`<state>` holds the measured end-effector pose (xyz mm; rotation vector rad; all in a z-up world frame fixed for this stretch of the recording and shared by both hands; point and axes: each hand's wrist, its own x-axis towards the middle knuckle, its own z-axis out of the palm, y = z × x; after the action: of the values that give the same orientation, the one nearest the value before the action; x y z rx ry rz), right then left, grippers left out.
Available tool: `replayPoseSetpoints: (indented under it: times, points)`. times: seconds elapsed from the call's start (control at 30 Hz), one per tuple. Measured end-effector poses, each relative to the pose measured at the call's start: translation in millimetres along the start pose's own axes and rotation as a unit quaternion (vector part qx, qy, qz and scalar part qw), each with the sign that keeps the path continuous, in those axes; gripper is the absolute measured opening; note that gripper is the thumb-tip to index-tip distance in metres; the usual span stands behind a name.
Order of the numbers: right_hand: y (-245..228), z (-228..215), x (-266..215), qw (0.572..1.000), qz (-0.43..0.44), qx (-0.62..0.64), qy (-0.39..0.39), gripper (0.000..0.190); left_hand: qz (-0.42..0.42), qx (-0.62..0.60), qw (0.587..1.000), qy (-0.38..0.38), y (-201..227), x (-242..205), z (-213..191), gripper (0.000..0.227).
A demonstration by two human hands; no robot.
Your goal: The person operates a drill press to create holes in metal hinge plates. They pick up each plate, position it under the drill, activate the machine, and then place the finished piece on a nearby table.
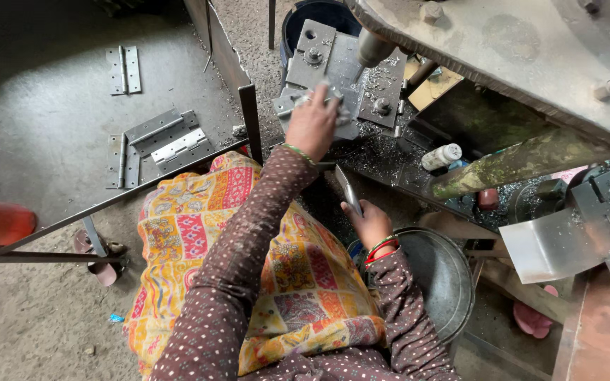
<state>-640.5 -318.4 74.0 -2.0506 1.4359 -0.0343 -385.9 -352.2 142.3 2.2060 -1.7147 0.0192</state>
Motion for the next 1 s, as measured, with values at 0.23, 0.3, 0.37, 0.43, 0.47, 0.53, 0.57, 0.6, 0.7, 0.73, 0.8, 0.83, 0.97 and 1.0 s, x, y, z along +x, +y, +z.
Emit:
replayPoseSetpoints:
  times: [0.23,0.3,0.37,0.43,0.47,0.53,0.57,0.6,0.7,0.73,0.8,0.83,0.97,1.0]
  points:
    - [3,8,0,0.988,-0.09,-0.089,0.088,0.052,-0.036,0.115,0.99,0.079,-12,-59,-9,0.057]
    - [3,10,1,0.985,-0.083,-0.122,0.089,0.054,-0.006,0.102,0.993,0.065,4,-70,-9,0.063]
    - [3,13,3,0.986,-0.05,-0.157,0.026,0.055,0.028,0.032,0.998,0.056,18,-72,-5,0.075]
    - [3,14,9,0.983,-0.028,-0.18,-0.007,0.057,0.011,0.023,0.998,0.052,23,-60,0,0.061]
    - [3,14,13,0.982,-0.022,-0.186,-0.011,0.058,0.005,0.018,0.999,0.05,22,-52,2,0.054]
    - [6,16,17,0.982,-0.015,-0.186,-0.008,0.058,-0.007,0.03,0.999,0.04,18,-36,7,0.048]
    - [10,17,18,0.984,-0.015,-0.18,0.0,0.057,-0.013,0.035,0.999,0.035,18,-32,9,0.045]
    - [13,20,19,0.985,-0.015,-0.174,0.008,0.056,-0.015,0.017,0.999,0.036,17,-29,9,0.046]
    - [33,40,20,0.986,-0.013,-0.164,0.017,0.053,-0.011,-0.009,0.999,0.042,16,-29,9,0.05]
    - [42,52,20,0.988,-0.009,-0.152,0.027,0.051,-0.006,0.002,0.999,0.047,15,-31,9,0.049]
    - [62,86,20,0.99,-0.004,-0.129,0.048,0.047,0.001,0.014,0.998,0.062,15,-33,7,0.047]
    - [70,107,24,0.992,-0.025,-0.092,0.079,0.045,0.002,0.015,0.997,0.072,15,-33,6,0.046]
    - [105,160,48,0.985,-0.093,-0.011,0.148,0.044,-0.008,0.011,0.996,0.089,10,-31,3,0.029]
    - [108,171,43,0.984,-0.098,-0.003,0.151,0.046,0.0,0.002,0.996,0.091,7,-37,3,0.03]
